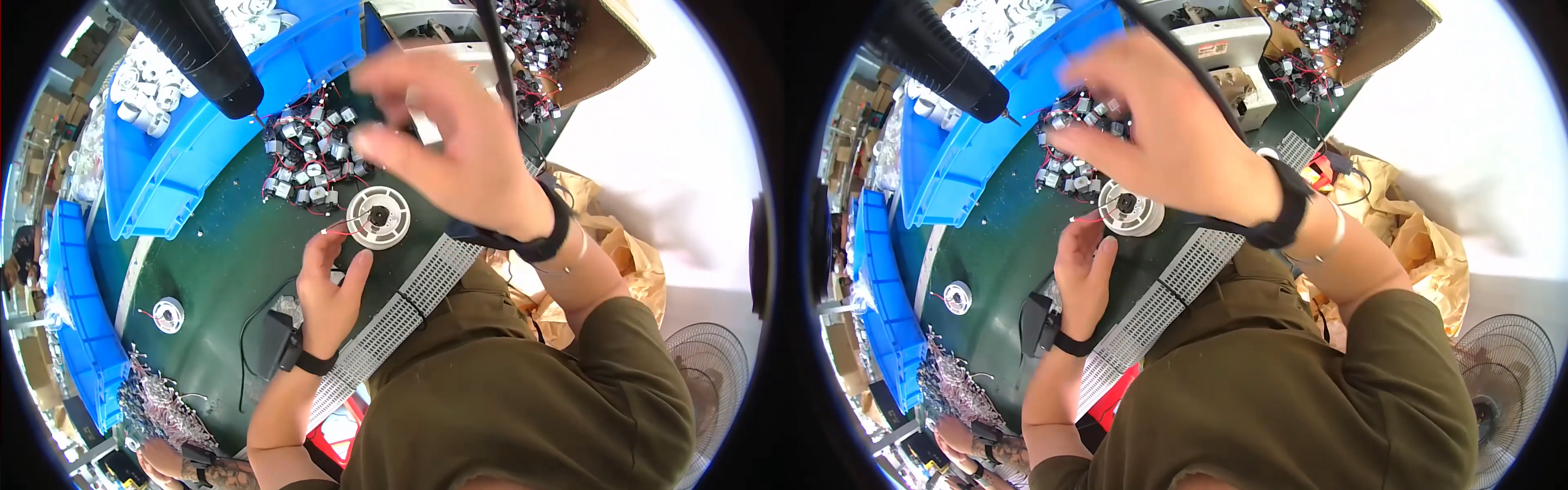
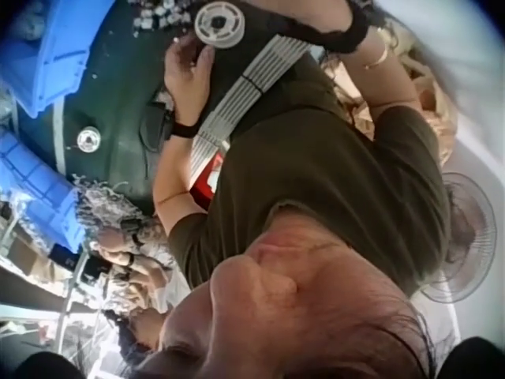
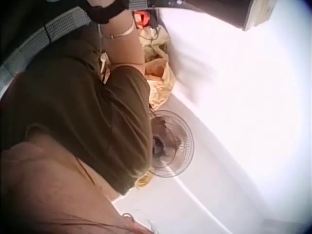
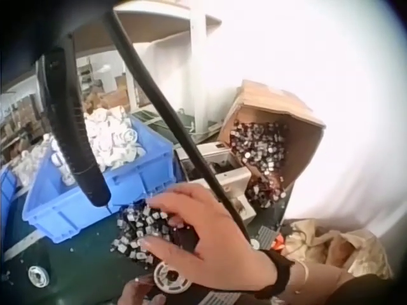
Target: The person picks up a motor and a plastic housing, inserts the motor into the housing, and secures it by driving a screw with a power screwdriver. This process is repeated multiple times with new components.
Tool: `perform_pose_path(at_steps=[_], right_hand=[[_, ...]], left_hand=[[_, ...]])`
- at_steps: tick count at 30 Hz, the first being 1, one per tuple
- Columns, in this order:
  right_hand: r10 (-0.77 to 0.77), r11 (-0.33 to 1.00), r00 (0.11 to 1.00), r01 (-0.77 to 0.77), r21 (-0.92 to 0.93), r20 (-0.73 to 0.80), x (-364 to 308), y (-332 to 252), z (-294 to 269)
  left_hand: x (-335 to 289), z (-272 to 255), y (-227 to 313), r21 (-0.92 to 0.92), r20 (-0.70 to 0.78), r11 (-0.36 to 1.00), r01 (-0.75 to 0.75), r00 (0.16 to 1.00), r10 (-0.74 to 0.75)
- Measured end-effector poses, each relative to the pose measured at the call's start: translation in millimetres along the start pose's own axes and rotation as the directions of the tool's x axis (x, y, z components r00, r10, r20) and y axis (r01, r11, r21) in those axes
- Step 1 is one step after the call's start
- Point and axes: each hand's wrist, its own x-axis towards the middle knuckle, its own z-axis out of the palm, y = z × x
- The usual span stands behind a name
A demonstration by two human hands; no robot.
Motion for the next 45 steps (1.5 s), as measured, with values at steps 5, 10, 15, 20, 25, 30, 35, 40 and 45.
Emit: perform_pose_path(at_steps=[5,10,15,20,25,30,35,40,45], right_hand=[[-0.150,0.688,0.983,0.182,0.703,-0.108,117,-18,44],[-0.222,0.545,0.944,-0.088,0.834,0.245,156,-8,40],[-0.059,0.721,0.996,-0.004,0.692,0.067,96,-23,-32],[0.244,0.881,0.943,-0.118,0.458,-0.226,39,-8,-72],[0.279,0.856,0.937,-0.143,0.497,-0.210,21,7,-83],[0.208,0.917,0.942,-0.094,0.388,-0.262,15,18,-84],[0.213,0.906,0.950,-0.104,0.410,-0.230,14,16,-86],[0.274,0.877,0.933,-0.142,0.459,-0.235,13,15,-87],[0.295,0.852,0.927,-0.146,0.504,-0.230,13,17,-84]], left_hand=[[6,-10,16,0.657,0.337,0.398,-0.641,0.721,0.605],[27,2,12,0.595,0.371,0.472,-0.651,0.743,0.556],[25,6,13,0.532,0.300,0.577,-0.620,0.775,0.557],[27,7,14,0.488,0.302,0.617,-0.617,0.783,0.544],[27,-1,8,0.442,0.336,0.650,-0.618,0.786,0.519],[27,-1,-1,0.435,0.336,0.630,-0.644,0.765,0.550],[27,-1,-2,0.436,0.329,0.612,-0.660,0.750,0.574],[28,0,-1,0.417,0.330,0.631,-0.654,0.756,0.566],[28,-1,-1,0.413,0.325,0.632,-0.656,0.754,0.571]])
